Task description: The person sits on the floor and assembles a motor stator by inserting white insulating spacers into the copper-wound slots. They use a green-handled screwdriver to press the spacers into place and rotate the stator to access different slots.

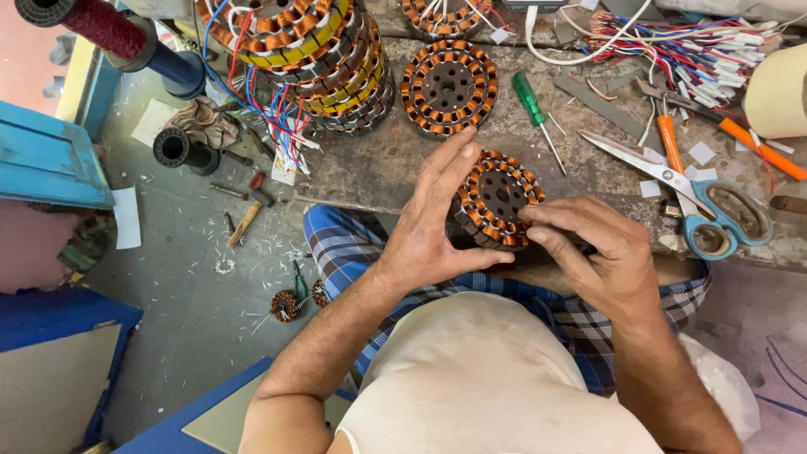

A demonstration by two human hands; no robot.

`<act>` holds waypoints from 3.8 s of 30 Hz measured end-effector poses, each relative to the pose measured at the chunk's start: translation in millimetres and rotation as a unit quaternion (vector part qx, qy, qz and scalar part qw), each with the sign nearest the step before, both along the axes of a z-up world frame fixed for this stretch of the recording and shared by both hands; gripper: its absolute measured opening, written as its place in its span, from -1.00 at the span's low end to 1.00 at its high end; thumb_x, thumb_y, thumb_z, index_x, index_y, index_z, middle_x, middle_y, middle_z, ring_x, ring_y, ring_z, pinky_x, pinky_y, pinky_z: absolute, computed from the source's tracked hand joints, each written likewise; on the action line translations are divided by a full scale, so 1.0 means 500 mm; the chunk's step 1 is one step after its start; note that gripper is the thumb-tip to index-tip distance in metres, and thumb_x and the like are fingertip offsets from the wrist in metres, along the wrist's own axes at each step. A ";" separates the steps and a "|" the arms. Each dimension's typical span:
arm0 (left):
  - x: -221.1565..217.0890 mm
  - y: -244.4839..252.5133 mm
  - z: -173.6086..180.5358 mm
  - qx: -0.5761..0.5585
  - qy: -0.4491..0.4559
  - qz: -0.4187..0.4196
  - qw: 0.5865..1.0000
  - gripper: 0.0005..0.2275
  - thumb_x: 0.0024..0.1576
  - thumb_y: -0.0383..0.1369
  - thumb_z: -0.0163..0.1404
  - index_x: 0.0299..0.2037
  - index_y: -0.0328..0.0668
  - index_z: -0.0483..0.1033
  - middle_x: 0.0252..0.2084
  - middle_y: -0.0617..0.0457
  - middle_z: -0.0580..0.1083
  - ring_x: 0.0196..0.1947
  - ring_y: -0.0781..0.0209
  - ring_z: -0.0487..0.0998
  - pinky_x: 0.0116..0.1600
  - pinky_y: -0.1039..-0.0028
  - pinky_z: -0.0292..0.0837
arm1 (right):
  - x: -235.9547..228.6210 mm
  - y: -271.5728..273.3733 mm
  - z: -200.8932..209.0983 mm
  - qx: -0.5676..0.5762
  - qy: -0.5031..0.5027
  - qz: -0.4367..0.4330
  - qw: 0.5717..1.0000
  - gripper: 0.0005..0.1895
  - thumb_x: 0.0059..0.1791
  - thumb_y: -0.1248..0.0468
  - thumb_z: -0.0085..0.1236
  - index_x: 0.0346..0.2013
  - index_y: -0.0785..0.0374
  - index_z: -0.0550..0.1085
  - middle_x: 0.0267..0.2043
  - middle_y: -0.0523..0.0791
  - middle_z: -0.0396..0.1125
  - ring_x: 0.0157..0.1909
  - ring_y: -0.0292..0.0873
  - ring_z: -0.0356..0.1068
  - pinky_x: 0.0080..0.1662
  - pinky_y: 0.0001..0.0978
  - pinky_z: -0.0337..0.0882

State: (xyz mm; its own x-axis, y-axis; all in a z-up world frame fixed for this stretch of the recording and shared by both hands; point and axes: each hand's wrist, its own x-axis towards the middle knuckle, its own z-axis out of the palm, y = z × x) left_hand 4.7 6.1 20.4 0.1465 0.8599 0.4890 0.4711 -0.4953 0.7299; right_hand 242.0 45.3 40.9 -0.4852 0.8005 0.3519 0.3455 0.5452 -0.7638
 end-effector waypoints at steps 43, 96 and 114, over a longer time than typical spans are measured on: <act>0.040 0.095 0.089 -0.040 0.036 -0.071 0.996 -0.05 -0.11 -0.19 0.44 0.49 -0.14 0.11 0.44 -0.22 0.23 0.52 -0.21 0.23 0.57 0.13 0.21 | 0.040 0.077 -0.025 -0.343 0.424 0.037 0.837 -0.42 0.04 0.51 0.10 0.35 0.30 0.23 -0.13 -0.04 0.38 -0.08 -0.15 0.40 0.02 -0.32 0.45; 0.066 0.115 0.072 -0.037 0.055 0.042 0.997 -0.21 -0.03 -0.05 0.37 0.40 -0.12 0.32 0.47 -0.15 0.30 0.50 -0.14 0.30 0.53 0.14 0.21 | 0.042 0.026 0.052 0.196 -0.043 -0.094 0.975 -0.71 -0.16 0.41 0.43 -0.17 0.32 0.58 -0.12 -0.04 0.45 -0.09 -0.02 0.45 -0.04 -0.21 0.40; 0.044 0.082 0.072 -0.031 0.061 0.058 0.996 -0.65 0.30 -0.38 0.04 0.31 -0.01 0.45 0.29 0.00 0.45 0.26 -0.05 0.43 0.38 0.20 0.30 | 0.027 0.050 0.005 0.157 -0.007 -0.215 0.964 -0.77 0.04 0.40 0.35 -0.01 0.34 0.56 0.01 0.01 0.44 0.09 -0.04 0.48 0.12 -0.26 0.45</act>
State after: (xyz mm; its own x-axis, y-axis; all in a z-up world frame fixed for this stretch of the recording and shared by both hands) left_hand 26.7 47.1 56.3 0.0985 0.9026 0.4190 0.6098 -0.3875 0.6913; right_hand 255.6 70.4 43.3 -0.1390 0.7842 0.6048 0.5998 0.5526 -0.5787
